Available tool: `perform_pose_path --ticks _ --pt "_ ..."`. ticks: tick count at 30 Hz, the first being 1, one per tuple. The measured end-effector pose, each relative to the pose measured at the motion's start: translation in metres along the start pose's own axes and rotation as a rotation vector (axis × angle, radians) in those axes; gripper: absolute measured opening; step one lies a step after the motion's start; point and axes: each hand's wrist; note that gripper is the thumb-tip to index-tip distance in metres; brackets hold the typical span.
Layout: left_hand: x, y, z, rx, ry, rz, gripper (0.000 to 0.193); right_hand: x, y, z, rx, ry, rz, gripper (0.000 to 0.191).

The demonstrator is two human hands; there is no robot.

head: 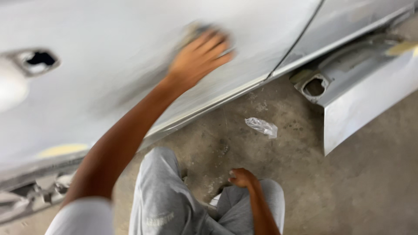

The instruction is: The person sands the lower side panel of a white car door using a sanding block. They repeatedly rub the surface in horizontal strokes, occasionally adjusting the block and repositioning their hands to cover different areas of the door.

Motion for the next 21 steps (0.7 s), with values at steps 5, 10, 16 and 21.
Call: perform_pose_path --ticks 5,10,16,21 --pt "-0.242 -0.006 -0.013 0.092 0.157 0.228 0.044 0.003 0.009 -0.007 0.271 0.141 0.141 0.061" --pt "-0.25 -0.022 -0.007 0.161 0.145 0.215 0.049 0.034 0.027 -0.062 0.177 0.2 0.016 0.053" --pt "0.054 -0.001 0.041 0.126 -0.188 -0.024 0.064 0.044 0.013 -0.063 0.25 0.166 0.006 0.054" --pt "0.071 0.01 0.044 0.266 -0.224 -0.004 0.077 0.011 -0.002 -0.005 0.143 0.052 0.087 0.056"
Point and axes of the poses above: each hand's wrist, its own x-axis towards the middle knuckle, its own y-axis out of the back of the hand, z = x × y, and after that the axes turned 4 degrees about -z, right-handed
